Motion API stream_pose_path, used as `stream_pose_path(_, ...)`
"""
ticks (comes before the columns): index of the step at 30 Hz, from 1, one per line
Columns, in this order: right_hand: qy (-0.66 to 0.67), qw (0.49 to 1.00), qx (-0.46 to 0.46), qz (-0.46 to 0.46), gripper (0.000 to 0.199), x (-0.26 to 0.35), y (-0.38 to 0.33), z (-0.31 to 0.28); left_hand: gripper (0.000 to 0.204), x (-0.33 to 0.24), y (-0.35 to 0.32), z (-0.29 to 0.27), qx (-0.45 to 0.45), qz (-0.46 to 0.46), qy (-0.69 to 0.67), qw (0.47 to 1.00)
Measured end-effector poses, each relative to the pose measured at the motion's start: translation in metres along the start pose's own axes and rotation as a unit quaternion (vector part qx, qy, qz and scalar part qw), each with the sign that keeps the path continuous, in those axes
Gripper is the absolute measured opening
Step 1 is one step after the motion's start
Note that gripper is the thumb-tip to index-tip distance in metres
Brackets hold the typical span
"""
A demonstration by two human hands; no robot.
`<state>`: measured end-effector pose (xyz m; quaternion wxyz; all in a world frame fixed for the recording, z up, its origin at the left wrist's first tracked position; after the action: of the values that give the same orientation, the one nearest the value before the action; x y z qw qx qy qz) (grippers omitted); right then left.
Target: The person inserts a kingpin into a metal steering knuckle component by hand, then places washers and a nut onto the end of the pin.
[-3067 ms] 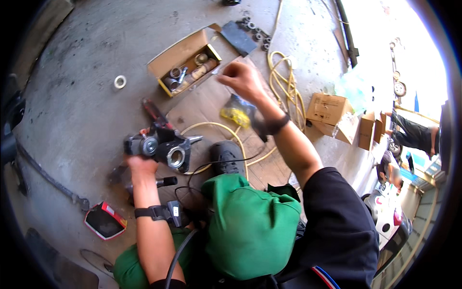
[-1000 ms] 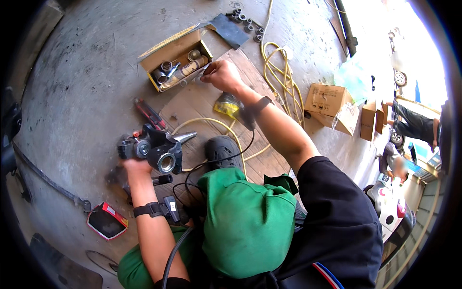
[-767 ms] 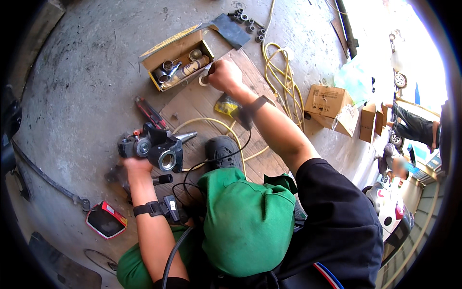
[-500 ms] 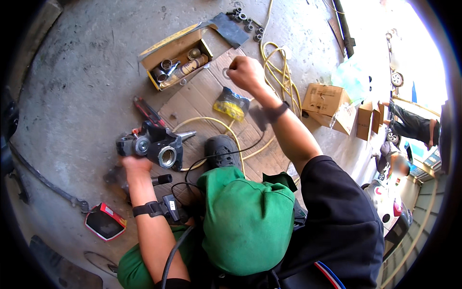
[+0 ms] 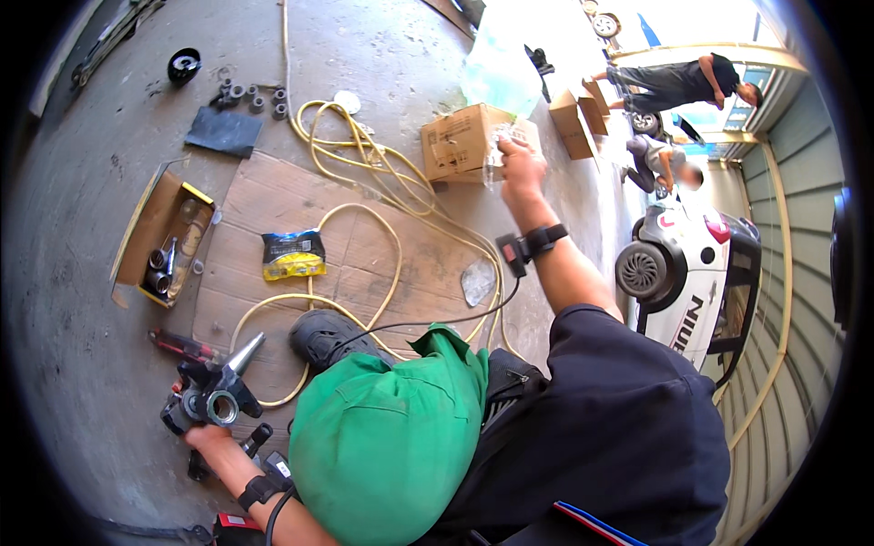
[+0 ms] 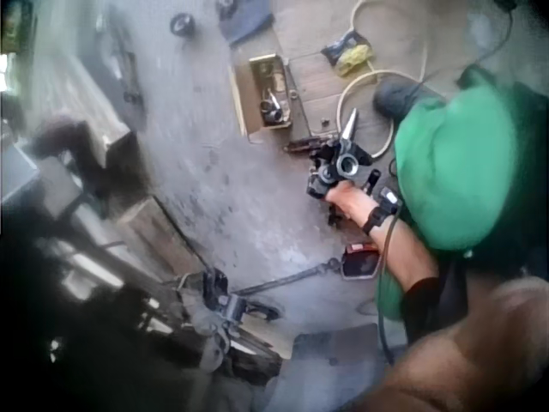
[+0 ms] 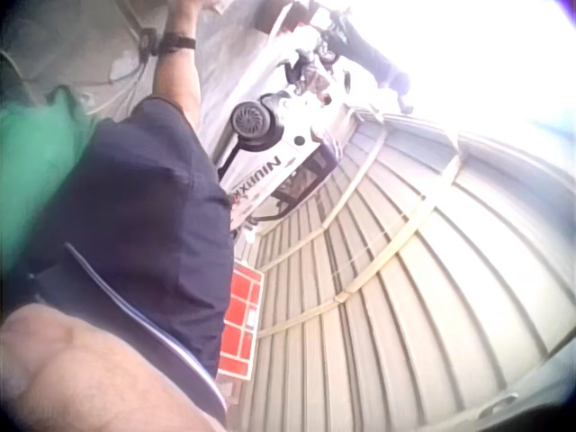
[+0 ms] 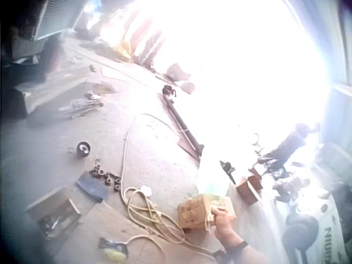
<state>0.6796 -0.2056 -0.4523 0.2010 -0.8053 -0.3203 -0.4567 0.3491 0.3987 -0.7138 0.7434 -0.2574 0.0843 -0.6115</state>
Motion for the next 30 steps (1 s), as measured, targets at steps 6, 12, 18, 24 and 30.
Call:
stream_pose_path(6,0.023,0.966,0.048,0.252,0.006,-0.091,0.077,-0.064,0.041,0.026,0.004,0.047,-0.201,0.127,0.049,0.970)
stream_pose_path(12,0.073,0.952,0.076,0.287,0.010,-0.099,0.062,-0.049,0.038,-0.016,-0.001,0.000,0.034,-0.019,0.071,0.997)
stream_pose_path(18,0.077,0.934,0.152,0.313,0.012,-0.122,0.040,-0.075,0.040,-0.020,0.000,-0.008,-0.106,0.079,0.099,0.986)
stream_pose_path(24,0.161,0.930,0.118,0.310,0.015,-0.121,0.041,-0.065,0.045,0.011,0.000,0.036,-0.355,0.229,0.118,0.899)
stream_pose_path(30,0.257,0.906,0.141,0.305,0.009,-0.152,0.053,-0.067,0.047,0.009,-0.001,0.030,-0.320,0.202,0.085,0.922)
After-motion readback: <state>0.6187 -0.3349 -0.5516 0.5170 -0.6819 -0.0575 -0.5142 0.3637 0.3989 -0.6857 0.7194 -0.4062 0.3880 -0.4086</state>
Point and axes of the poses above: each hand's wrist, its own y-axis towards the middle knuckle, its own z-axis out of the palm, x = y × z, the point moved 4 cm from there along y, towards the middle knuckle, and after that the axes turned 12 degrees about -y, right-handed, at the moved point
